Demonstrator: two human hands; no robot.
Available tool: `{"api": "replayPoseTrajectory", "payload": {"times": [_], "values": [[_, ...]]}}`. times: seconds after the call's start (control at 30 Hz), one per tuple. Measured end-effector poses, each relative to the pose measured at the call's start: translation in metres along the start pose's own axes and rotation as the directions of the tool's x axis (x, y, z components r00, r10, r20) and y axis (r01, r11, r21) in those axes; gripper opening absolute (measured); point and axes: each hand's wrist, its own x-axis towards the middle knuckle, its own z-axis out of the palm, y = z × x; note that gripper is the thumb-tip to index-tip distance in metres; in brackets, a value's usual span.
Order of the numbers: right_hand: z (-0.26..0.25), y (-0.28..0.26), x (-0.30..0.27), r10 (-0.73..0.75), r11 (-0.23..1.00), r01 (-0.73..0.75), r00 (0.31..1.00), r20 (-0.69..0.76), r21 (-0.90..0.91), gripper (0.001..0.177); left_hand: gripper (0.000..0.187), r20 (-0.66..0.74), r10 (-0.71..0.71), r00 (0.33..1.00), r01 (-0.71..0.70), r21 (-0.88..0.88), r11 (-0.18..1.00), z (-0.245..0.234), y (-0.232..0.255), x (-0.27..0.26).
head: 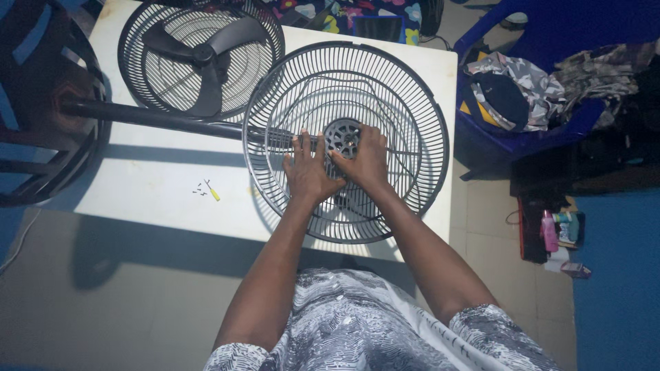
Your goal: The person disassembles a standing electric fan on a white table. They remove the front grille, unscrew and detach the fan blade hub, and then remove the rear grille, leaving the components separated on the table.
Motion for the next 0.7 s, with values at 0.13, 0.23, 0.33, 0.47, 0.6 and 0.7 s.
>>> {"api": "replayPoseTrajectory", "payload": {"times": [0.13, 0.23, 0.33, 0.47, 0.6, 0.7], "values": [[0.003, 0.005, 0.002, -0.037, 0.999, 0.037, 0.999, 0.027, 0.015, 0.074, 0.106, 0.017, -0.003, 1.000, 0.003, -0.002, 1.000, 0.000, 0.000, 0.001], [-0.002, 0.014, 0.005, -0.120, 0.989, 0.114, 0.991, 0.062, 0.097, 0.077, 0.107, 0.017, -0.003, 1.000, 0.003, 0.009, 1.000, 0.000, 0.001, 0.001], [-0.007, 0.019, 0.012, -0.152, 0.976, 0.123, 0.976, 0.158, 0.178, 0.080, 0.107, 0.025, -0.009, 1.000, 0.008, 0.015, 1.000, -0.001, 0.000, 0.000], [-0.012, 0.018, 0.015, -0.093, 0.983, 0.047, 0.960, 0.263, 0.176, 0.085, 0.107, 0.053, -0.025, 0.998, 0.024, 0.015, 1.000, -0.001, 0.002, 0.001], [-0.012, 0.011, 0.008, -0.121, 0.989, 0.105, 0.981, 0.150, 0.107, 0.082, 0.106, 0.036, -0.021, 0.999, 0.021, 0.007, 1.000, -0.001, 0.002, 0.002], [-0.010, 0.007, 0.000, -0.051, 0.999, 0.052, 0.997, 0.064, -0.009, 0.076, 0.106, -0.001, -0.012, 1.000, 0.012, -0.007, 1.000, 0.001, 0.001, 0.001]]}}
